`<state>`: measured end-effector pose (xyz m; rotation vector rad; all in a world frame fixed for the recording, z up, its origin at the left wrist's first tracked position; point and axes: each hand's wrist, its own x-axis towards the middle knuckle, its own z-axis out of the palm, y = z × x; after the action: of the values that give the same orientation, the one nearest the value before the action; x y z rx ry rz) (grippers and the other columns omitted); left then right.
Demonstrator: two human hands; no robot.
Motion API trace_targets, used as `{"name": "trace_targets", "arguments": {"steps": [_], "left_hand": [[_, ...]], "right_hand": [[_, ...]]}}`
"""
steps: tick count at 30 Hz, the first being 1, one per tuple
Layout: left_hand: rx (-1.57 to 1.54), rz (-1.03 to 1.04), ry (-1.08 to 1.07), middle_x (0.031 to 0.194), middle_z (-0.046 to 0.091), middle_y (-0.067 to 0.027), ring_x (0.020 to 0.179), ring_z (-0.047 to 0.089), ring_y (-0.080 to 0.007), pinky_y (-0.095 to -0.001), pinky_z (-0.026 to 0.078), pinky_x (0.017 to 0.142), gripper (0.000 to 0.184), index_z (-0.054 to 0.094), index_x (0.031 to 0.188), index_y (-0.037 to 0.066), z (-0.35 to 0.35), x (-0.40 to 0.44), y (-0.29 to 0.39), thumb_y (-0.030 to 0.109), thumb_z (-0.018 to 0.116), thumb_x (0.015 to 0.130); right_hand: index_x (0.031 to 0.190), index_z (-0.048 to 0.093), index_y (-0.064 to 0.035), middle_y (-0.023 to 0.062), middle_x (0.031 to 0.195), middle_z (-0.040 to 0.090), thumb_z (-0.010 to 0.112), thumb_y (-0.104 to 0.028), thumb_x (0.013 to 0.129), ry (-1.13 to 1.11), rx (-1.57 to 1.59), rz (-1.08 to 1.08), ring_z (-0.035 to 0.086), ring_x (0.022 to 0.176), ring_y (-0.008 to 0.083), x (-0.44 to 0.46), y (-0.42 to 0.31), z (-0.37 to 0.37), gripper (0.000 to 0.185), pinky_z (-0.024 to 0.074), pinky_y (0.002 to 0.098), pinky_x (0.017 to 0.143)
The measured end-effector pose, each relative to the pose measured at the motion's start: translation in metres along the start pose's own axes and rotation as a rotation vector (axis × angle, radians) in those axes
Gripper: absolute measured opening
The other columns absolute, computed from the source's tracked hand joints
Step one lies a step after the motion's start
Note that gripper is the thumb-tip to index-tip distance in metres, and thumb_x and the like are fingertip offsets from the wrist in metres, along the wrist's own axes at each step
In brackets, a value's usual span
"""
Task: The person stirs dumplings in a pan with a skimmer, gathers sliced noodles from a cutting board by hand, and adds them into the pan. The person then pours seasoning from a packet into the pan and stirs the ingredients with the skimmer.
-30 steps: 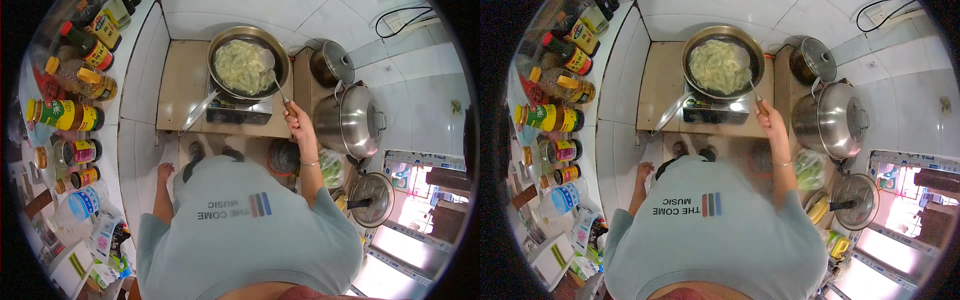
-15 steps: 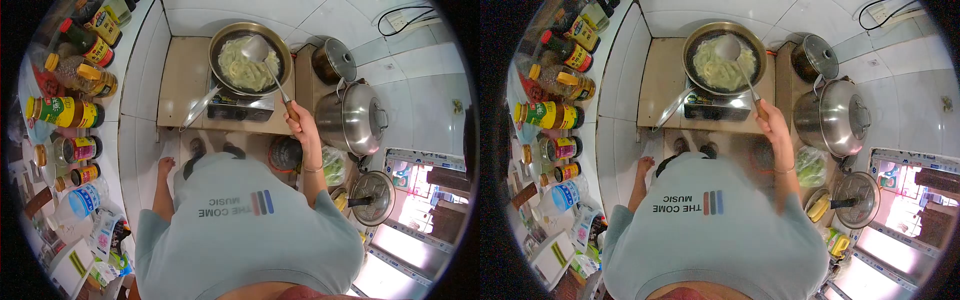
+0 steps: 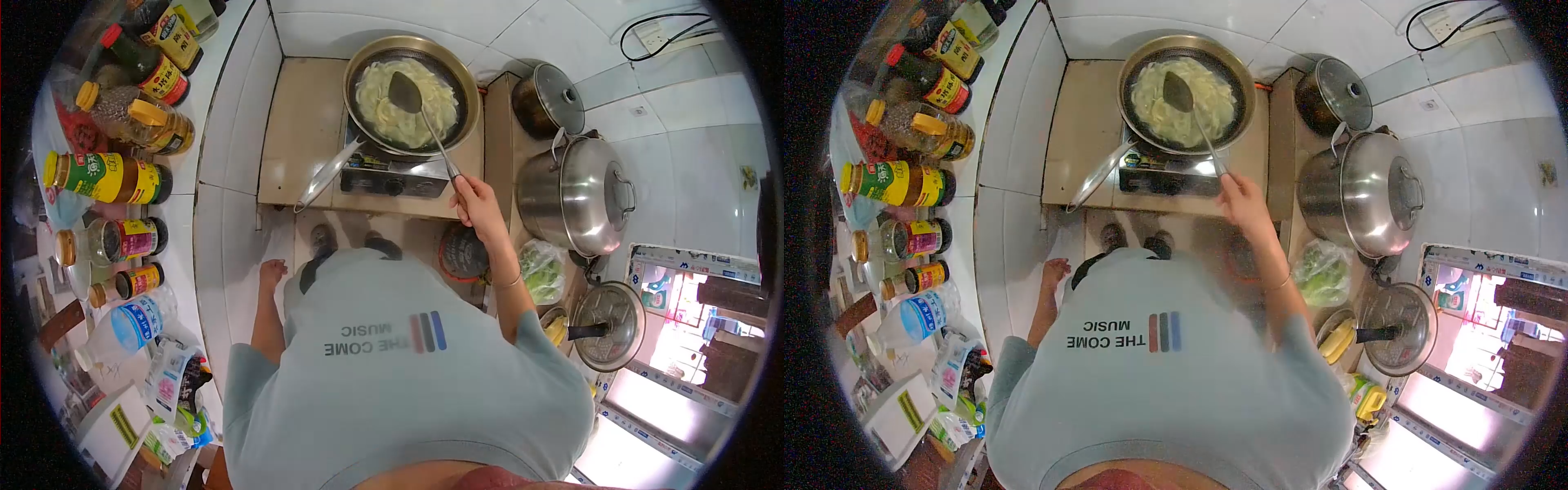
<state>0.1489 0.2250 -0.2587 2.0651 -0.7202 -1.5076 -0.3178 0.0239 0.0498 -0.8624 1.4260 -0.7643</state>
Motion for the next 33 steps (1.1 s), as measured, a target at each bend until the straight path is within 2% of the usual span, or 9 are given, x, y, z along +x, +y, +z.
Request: {"name": "trace_targets", "arguments": {"steps": [4, 6, 9, 18, 23, 25, 28, 32, 33], "left_hand": [[-0.008, -0.006, -0.004, 0.069, 0.065, -0.009, 0.061, 0.059, -0.0152, -0.0283, 0.046, 0.058, 0.025, 0.067, 0.087, -0.004, 0.001, 0.0, 0.001, 0.019, 0.06, 0.085], [-0.005, 0.003, 0.004, 0.069, 0.065, -0.0092, 0.062, 0.06, -0.0153, -0.0284, 0.046, 0.058, 0.025, 0.067, 0.087, -0.005, 0.002, 0.001, 0.001, 0.019, 0.06, 0.085], [0.019, 0.006, 0.011, 0.07, 0.066, -0.0098, 0.062, 0.061, -0.0158, -0.0284, 0.047, 0.059, 0.025, 0.067, 0.088, -0.005, 0.002, 0.0, 0.005, 0.018, 0.06, 0.085], [-0.025, -0.013, -0.013, 0.072, 0.066, -0.0127, 0.064, 0.062, -0.0175, -0.0287, 0.05, 0.062, 0.024, 0.065, 0.096, -0.007, -0.002, -0.004, 0.008, 0.014, 0.058, 0.087], [-0.055, -0.036, -0.008, 0.073, 0.066, -0.0129, 0.063, 0.062, -0.0172, -0.0289, 0.051, 0.062, 0.025, 0.064, 0.096, -0.008, -0.002, 0.001, -0.003, 0.015, 0.059, 0.087], [-0.098, -0.02, -0.03, 0.072, 0.066, -0.0128, 0.063, 0.062, -0.0174, -0.0291, 0.051, 0.062, 0.025, 0.065, 0.095, -0.008, -0.002, 0.003, -0.008, 0.015, 0.059, 0.087], [-0.133, 0.022, -0.03, 0.073, 0.066, -0.0128, 0.063, 0.062, -0.0175, -0.0291, 0.052, 0.062, 0.025, 0.065, 0.093, -0.009, -0.002, 0.002, -0.008, 0.015, 0.059, 0.087], [-0.099, 0.023, -0.043, 0.072, 0.066, -0.0129, 0.062, 0.062, -0.0175, -0.0287, 0.052, 0.061, 0.025, 0.065, 0.092, -0.009, -0.001, 0.002, 0.002, 0.015, 0.058, 0.088], [-0.117, 0.003, -0.047, 0.072, 0.066, -0.0126, 0.062, 0.062, -0.0175, -0.0287, 0.052, 0.061, 0.025, 0.065, 0.092, -0.008, 0.001, 0.007, 0.001, 0.015, 0.059, 0.087]], "right_hand": [[0.099, 0.057, -0.0022, 0.0032, 0.065, 0.056, 0.049, -0.027, 0.097, -0.008, -0.073, 0.06, 0.037, 0.039, 0.0033, -0.005, 0.007, 0.002, 0.026, 0.0268, 0.0189, 0.034], [0.123, 0.053, 0.0023, 0.0069, 0.068, 0.059, 0.053, -0.025, 0.093, 0.033, -0.318, 0.002, 0.054, 0.053, 0.0129, -0.003, 0.012, 0.005, 0.041, 0.0423, 0.0267, 0.05], [0.121, 0.054, 0.0023, 0.0124, 0.071, 0.062, 0.053, -0.025, 0.092, 0.183, -0.606, -0.215, 0.06, 0.06, 0.0195, 0.006, 0.011, 0.014, 0.04, 0.0467, 0.0327, 0.059], [0.117, 0.056, 0.0008, 0.0231, 0.083, 0.064, 0.052, -0.024, 0.09, 0.461, -0.611, -0.361, 0.062, 0.079, 0.0411, 0.047, 0.008, -0.021, 0.037, 0.048, 0.0403, 0.071], [0.119, 0.055, 0.0012, 0.0172, 0.076, 0.064, 0.052, -0.025, 0.092, 0.463, -0.535, -0.269, 0.065, 0.067, 0.0279, 0.057, 0.019, -0.034, 0.038, 0.0485, 0.0358, 0.063], [0.11, 0.058, 0.0026, 0.0115, 0.071, 0.063, 0.052, -0.029, 0.093, 0.341, -0.317, -0.075, 0.057, 0.054, 0.0143, 0.056, 0.026, -0.036, 0.036, 0.0432, 0.0284, 0.048], [0.098, 0.057, 0.0016, 0.008, 0.07, 0.06, 0.051, -0.029, 0.095, 0.197, 0.058, 0.032, 0.045, 0.047, 0.0072, 0.054, 0.034, -0.033, 0.032, 0.0326, 0.0222, 0.039], [0.107, 0.053, -0.0019, 0.0071, 0.072, 0.053, 0.051, -0.028, 0.096, 0.12, 0.368, 0.136, 0.036, 0.043, 0.0039, 0.052, 0.031, -0.029, 0.029, 0.0261, 0.0157, 0.035], [0.096, 0.051, -0.0036, 0.0071, 0.071, 0.053, 0.049, -0.026, 0.096, 0.013, 0.478, 0.192, 0.035, 0.043, 0.0043, 0.054, 0.03, -0.031, 0.023, 0.025, 0.0169, 0.034]]}}
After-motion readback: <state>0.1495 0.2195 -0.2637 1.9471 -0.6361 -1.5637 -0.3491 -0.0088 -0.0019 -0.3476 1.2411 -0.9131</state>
